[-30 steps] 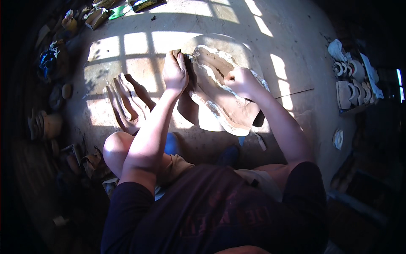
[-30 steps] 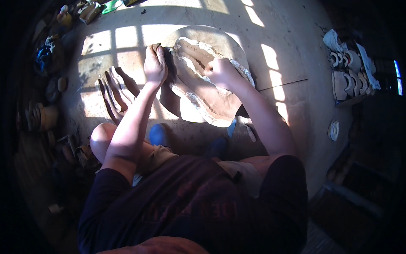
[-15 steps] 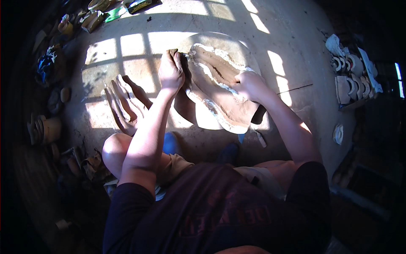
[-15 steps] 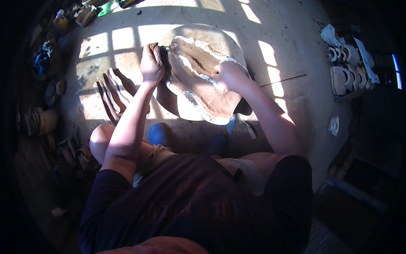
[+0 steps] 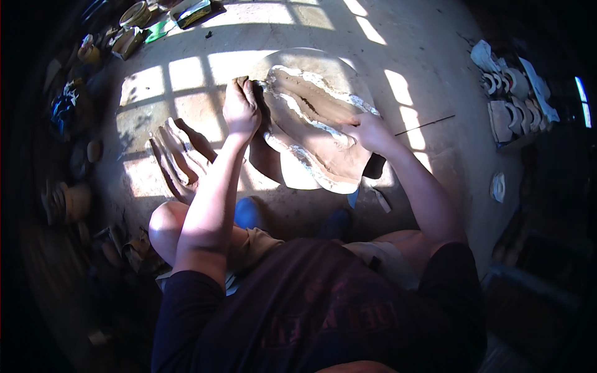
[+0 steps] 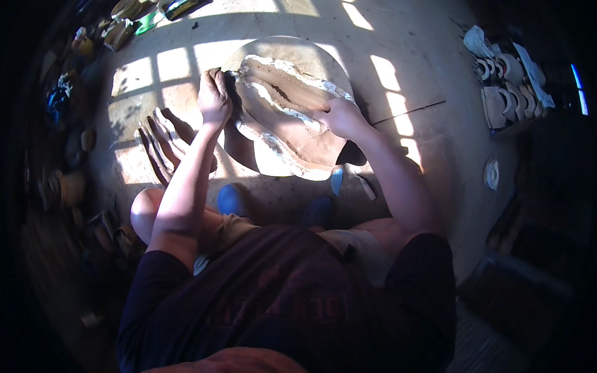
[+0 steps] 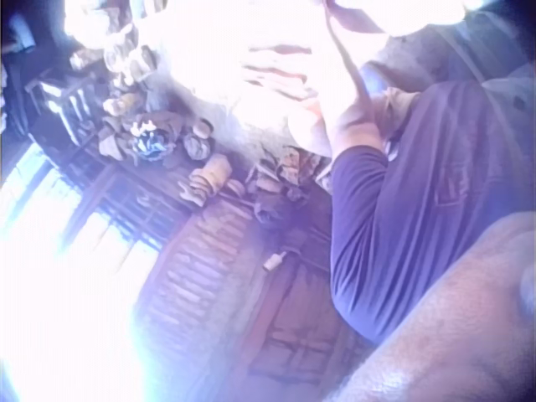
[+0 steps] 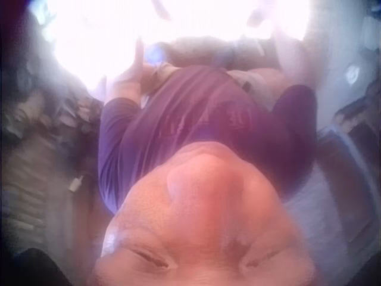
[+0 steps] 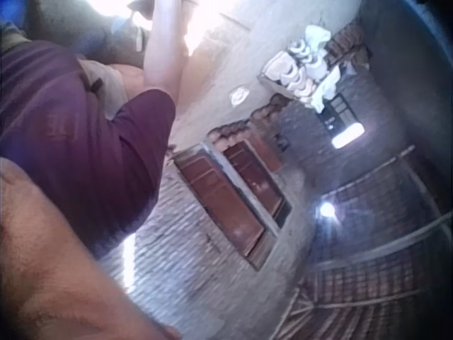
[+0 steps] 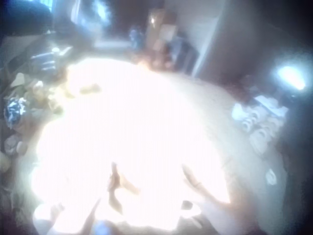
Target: The person applies a liquid clay slip to the interior surface of a hollow clay piece within a two-part mold by hand and using a tool.
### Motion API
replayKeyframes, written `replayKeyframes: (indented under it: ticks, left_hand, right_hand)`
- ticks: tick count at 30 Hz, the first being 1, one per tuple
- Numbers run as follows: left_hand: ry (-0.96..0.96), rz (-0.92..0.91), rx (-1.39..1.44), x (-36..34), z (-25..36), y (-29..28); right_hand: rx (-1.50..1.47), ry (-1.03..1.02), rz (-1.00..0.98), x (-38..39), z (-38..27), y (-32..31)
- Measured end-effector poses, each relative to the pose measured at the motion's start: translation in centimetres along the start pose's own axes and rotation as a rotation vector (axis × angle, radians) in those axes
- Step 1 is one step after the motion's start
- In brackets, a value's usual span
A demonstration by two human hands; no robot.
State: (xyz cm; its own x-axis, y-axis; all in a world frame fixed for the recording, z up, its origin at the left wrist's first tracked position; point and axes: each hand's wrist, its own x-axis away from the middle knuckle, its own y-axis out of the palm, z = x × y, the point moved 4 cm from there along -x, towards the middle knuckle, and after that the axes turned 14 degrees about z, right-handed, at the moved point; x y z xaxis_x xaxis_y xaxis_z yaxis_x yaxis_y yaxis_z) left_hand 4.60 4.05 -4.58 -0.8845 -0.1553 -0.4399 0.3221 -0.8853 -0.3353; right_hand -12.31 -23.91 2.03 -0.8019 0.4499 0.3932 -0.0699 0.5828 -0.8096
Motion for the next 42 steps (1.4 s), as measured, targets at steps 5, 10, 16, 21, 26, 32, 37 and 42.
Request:
replayKeyframes:
  ticks: [5,10,16,21,26,32,37,42]
  left_hand:
    - [0.009,-0.003,-0.038,0.2,-0.2,0.3]
    - [-0.016,-0.029,-0.03,0.2,0.6,0.2]
    - [0.041,-0.017,-0.075,0.4,0.0,0.1]
    - [0.048,0.021,-0.12,1.0,-0.2,-0.2]
    - [-0.005,0.04,-0.093,1.5,0.7,-0.1]
    - [-0.056,0.0,-0.125,2.0,0.7,-0.9]
    - [-0.02,-0.004,-0.166,2.4,0.5,-0.8]
    - [-0.035,-0.036,-0.178,2.8,-0.2,-1.9]
  right_hand:
    - [-0.312,0.032,0.051,-0.5,4.6,2.7]
    - [-0.431,0.08,0.122,0.4,7.0,4.6]
    - [-0.49,0.051,0.252,2.6,6.5,5.3]
    - [-0.117,-0.139,0.319,3.8,3.5,2.3]
    - [-0.021,-0.114,0.27,5.1,4.2,1.1]
    - [-0.03,-0.018,0.129,5.2,3.6,0.4]
    - [0.016,-0.065,0.262,5.0,5.7,2.2]
    - [-0.196,0.193,0.05,5.2,2.5,-0.4]
